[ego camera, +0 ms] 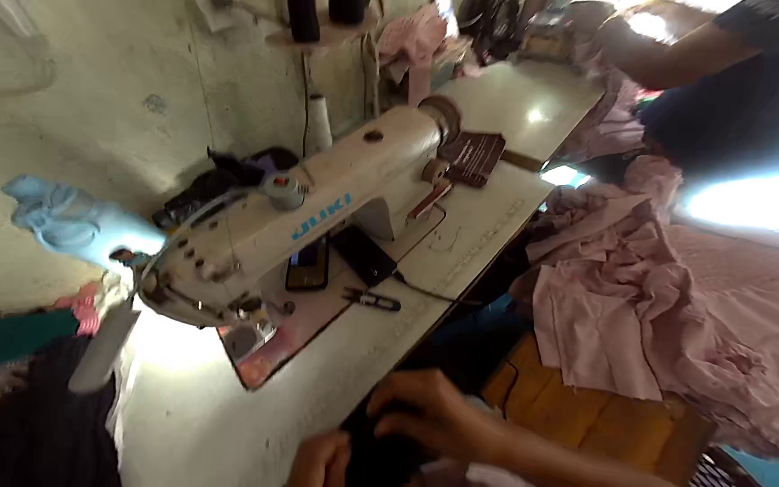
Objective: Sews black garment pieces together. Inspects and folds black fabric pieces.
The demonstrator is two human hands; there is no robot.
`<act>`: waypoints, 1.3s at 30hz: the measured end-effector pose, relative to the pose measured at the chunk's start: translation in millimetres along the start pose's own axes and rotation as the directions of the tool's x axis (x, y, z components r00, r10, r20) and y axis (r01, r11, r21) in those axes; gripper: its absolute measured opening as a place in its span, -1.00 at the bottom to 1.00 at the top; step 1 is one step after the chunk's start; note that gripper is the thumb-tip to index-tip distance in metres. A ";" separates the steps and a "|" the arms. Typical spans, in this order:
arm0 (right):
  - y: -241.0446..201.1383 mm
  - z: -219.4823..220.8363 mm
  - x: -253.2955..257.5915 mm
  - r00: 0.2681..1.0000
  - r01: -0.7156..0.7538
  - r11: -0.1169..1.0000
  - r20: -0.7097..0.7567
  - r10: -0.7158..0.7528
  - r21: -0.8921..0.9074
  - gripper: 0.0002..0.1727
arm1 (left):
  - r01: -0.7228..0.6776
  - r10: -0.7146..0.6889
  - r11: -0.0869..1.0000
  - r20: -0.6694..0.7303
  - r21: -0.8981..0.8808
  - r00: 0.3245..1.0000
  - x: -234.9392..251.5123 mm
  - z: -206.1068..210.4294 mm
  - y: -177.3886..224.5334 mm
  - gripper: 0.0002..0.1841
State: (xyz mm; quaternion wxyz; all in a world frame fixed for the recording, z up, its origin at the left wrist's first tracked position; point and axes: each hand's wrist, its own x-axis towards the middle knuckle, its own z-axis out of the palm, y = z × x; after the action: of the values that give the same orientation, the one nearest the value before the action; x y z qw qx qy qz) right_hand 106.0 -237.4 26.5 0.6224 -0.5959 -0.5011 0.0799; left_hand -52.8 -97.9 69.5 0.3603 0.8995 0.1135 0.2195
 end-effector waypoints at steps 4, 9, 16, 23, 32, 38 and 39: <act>-4.9 -19.5 6.6 0.998 -0.055 0.993 0.015 0.054 0.108 -0.78 | -0.040 0.035 0.994 -0.051 -0.104 0.998 24.0 4.2 -0.7 -0.78; -2.8 -27.5 8.0 0.996 -0.078 0.994 -0.047 0.081 0.074 -0.80 | -0.057 0.047 0.985 -0.064 -0.163 0.997 27.5 1.8 -3.9 -0.72; -1.8 -16.6 12.2 0.995 -0.094 0.995 -0.017 0.094 -0.023 -0.76 | -0.027 0.019 0.995 -0.081 -0.092 0.997 23.8 -1.2 -7.4 -0.68; -2.8 -11.2 10.8 0.993 -0.116 0.985 0.023 0.120 -0.128 -0.67 | 0.050 -0.063 0.983 -0.066 -0.177 0.996 15.3 0.7 -8.6 -0.70; -13.2 -7.7 1.8 0.988 0.008 0.989 0.151 0.015 -0.150 -0.74 | 0.156 -0.170 0.929 -0.013 -0.337 0.985 -3.6 0.8 2.0 -0.80; -15.6 -8.1 7.7 0.986 0.077 0.982 0.160 -0.049 -0.175 -0.79 | 0.069 -0.086 0.980 -0.081 -0.186 0.993 -3.4 1.0 3.5 -0.77; -16.0 -7.6 9.2 0.986 0.080 0.979 0.161 -0.050 -0.186 -0.78 | 0.064 -0.080 0.981 -0.086 -0.181 0.993 -2.5 1.4 3.2 -0.76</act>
State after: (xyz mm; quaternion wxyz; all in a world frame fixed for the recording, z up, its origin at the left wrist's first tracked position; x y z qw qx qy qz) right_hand 107.9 -240.5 46.1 0.5235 -0.6284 -0.5726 0.0572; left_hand -54.1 -102.0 70.0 0.4415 0.8478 0.1424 0.2570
